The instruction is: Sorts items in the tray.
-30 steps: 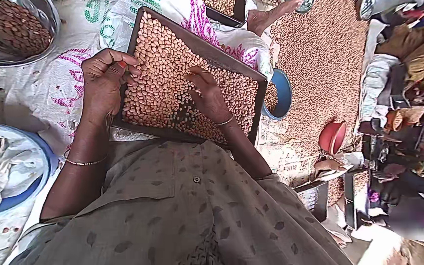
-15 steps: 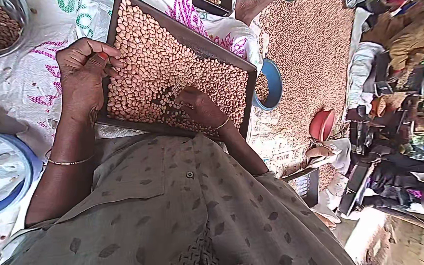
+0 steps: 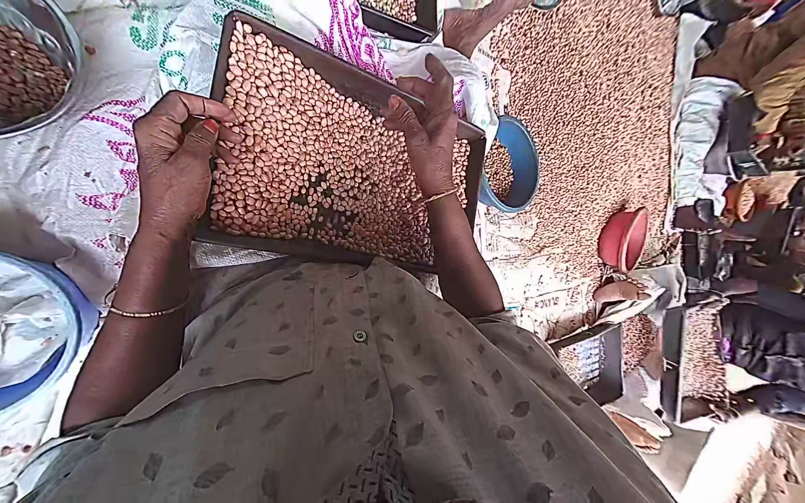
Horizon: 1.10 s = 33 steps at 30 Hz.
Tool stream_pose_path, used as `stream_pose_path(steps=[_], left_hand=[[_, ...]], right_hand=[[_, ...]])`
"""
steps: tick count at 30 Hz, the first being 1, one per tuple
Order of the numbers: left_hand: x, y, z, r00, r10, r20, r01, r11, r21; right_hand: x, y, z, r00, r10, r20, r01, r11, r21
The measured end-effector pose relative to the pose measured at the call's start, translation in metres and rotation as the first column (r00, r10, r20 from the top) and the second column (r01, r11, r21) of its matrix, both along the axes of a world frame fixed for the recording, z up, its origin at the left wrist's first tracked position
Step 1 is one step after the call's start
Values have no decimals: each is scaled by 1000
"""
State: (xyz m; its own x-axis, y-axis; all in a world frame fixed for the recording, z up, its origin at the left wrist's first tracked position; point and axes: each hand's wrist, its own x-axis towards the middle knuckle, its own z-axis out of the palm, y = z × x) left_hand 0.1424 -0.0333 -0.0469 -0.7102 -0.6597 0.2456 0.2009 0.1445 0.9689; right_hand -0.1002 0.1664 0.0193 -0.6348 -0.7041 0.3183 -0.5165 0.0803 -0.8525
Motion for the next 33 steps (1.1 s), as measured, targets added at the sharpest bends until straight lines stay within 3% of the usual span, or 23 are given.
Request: stream_pose_path(steps=[2,4,6,7,9,12,15,18,23,26,27,28,30,31,32,33], left_hand=[[1,-1,1,1000,0,-2,0,1000,-3],[-1,-2,-1,1000,-4,-10,4,1000,-1],[-1,-3,-2,1000,-4,-6,5,1000,4],[0,-3,-2,1000,-4,-3,4,1000,7],[1,-1,-1,1000,-6,4,6,1000,14],[12,13,11,1000,-26,13,26,999,29],[2,1,0,1000,-11,-1,11,1000,20],[0,-2,-4,1000,-11,-20,12,1000,20],[1,-3,-5,1000,-18,-17,18,1000,16],[6,0,-6,1000,-25,11,25,999,46],[7,1,-6,1000,-23,21,22,998,58],[6,1,-6,1000,-19,21,18,998,60],[1,-2,-4,1000,-2,-10,3,999,45],[-1,-3,-4,1000,-3,-23,4,999,47],[0,-2,-2,1000,-5,-27,7,998,61],[2,0,0,999,-9,-31,12,996,86]], right_hand=[[0,-5,10,991,33,128,-28,999,-37],[25,3,0,966,234,110,-246,963,111],[50,13,-24,866,498,38,-488,826,284],[60,17,-37,810,585,-31,-534,759,374],[76,26,-55,740,651,-170,-495,698,518],[87,31,-61,681,628,-377,-369,739,564],[94,31,-57,645,627,-436,-282,726,627],[99,28,-57,670,609,-424,-224,711,667],[106,22,-47,765,577,-287,-110,556,824],[110,15,-37,821,560,-113,-158,413,897],[108,13,-36,834,547,-74,-187,407,894],[102,11,-35,855,517,-46,-226,452,863],[79,8,-35,948,319,14,-260,748,610],[63,3,-28,979,149,137,-189,913,360],[50,-6,-17,945,3,327,-36,995,95],[39,-20,-4,857,-71,510,129,988,-81]])
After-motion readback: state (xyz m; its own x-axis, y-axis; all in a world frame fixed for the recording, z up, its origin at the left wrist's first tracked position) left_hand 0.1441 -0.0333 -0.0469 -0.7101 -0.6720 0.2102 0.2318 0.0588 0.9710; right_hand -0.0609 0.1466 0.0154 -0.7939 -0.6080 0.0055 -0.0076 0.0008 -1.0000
